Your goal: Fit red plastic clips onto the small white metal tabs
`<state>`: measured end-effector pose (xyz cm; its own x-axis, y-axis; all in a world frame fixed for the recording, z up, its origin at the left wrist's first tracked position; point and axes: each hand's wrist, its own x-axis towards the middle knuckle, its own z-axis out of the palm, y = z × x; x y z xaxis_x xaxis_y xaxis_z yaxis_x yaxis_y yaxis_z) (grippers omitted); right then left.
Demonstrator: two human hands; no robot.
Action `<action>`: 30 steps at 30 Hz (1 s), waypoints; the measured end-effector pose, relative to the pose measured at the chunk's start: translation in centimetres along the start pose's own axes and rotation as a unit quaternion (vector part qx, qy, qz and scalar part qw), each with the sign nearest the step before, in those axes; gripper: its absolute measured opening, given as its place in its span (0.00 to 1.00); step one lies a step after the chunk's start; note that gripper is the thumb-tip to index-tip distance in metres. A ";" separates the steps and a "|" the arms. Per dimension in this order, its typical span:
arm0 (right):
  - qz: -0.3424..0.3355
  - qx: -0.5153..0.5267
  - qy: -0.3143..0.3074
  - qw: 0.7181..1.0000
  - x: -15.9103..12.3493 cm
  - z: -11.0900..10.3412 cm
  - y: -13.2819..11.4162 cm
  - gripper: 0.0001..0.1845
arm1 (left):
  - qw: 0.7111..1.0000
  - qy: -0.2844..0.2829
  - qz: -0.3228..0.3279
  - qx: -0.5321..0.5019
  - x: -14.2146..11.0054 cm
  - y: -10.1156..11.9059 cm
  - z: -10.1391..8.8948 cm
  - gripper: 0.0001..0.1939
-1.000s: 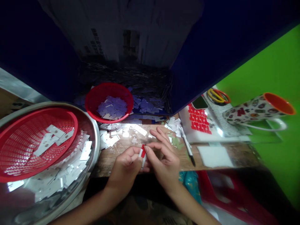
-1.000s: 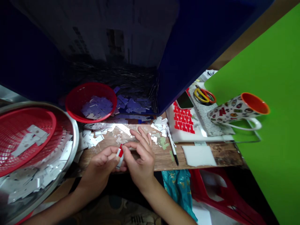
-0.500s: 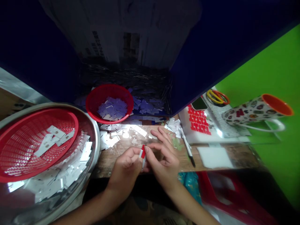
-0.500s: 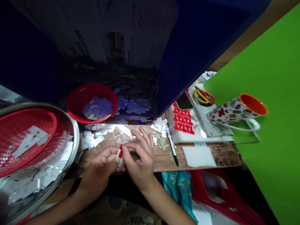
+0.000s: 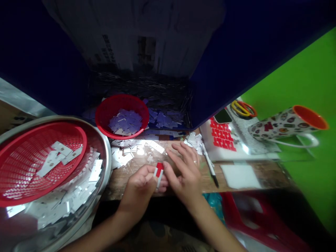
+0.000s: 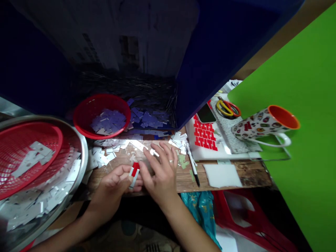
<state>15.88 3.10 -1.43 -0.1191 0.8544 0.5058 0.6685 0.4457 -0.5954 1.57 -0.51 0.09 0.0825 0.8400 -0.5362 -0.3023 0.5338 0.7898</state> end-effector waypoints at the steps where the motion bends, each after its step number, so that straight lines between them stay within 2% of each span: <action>1: 0.038 0.037 -0.014 0.998 0.1 0.0 0.2 0.14 | 1.000 -0.004 -0.010 -0.006 0.0 -0.1 -0.1 0.07; 3: 0.132 0.134 -0.056 0.980 0.4 -0.1 0.4 0.13 | 0.999 -0.021 -0.019 -0.017 0.1 -0.3 -0.3 0.08; 7: 0.293 0.291 -0.190 0.891 0.7 0.1 -0.1 0.11 | 0.998 -0.065 -0.019 -0.014 0.0 -0.6 -0.7 0.09; 9: 0.338 0.326 -0.232 0.852 0.7 0.3 -0.3 0.14 | 0.997 -0.081 -0.013 -0.002 0.0 -0.8 -0.9 0.09; 13: 0.384 0.357 -0.251 0.814 0.4 0.8 -0.6 0.19 | 0.995 -0.102 -0.011 -0.001 -0.3 -0.9 -1.1 0.09; 16: 0.392 0.347 -0.264 0.810 0.3 0.9 -0.7 0.20 | 0.997 -0.074 -0.017 0.023 -0.7 -0.4 -1.1 0.10; 20: 0.354 0.332 -0.255 0.837 0.3 0.7 -0.9 0.22 | 0.997 -0.078 -0.022 0.016 -1.4 0.5 -1.4 0.10; 24: 0.311 0.355 -0.291 0.832 0.0 0.3 -1.4 0.18 | 0.995 -0.094 -0.009 0.026 -2.3 0.9 -2.0 0.10; 28: 0.289 0.367 -0.328 0.821 0.0 0.2 -2.2 0.18 | 0.989 -0.073 0.022 0.126 -4.1 2.0 -2.9 0.11; 30: 0.281 0.363 -0.325 0.827 0.3 0.2 -2.5 0.20 | 0.976 -0.036 0.075 0.203 -5.8 3.2 -4.4 0.11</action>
<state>14.05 2.33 0.05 -0.4656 0.8396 -0.2798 0.1635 -0.2292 -0.9596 -4.02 -4.06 4.40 0.1378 0.9087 -0.3941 0.0835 0.3858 0.9188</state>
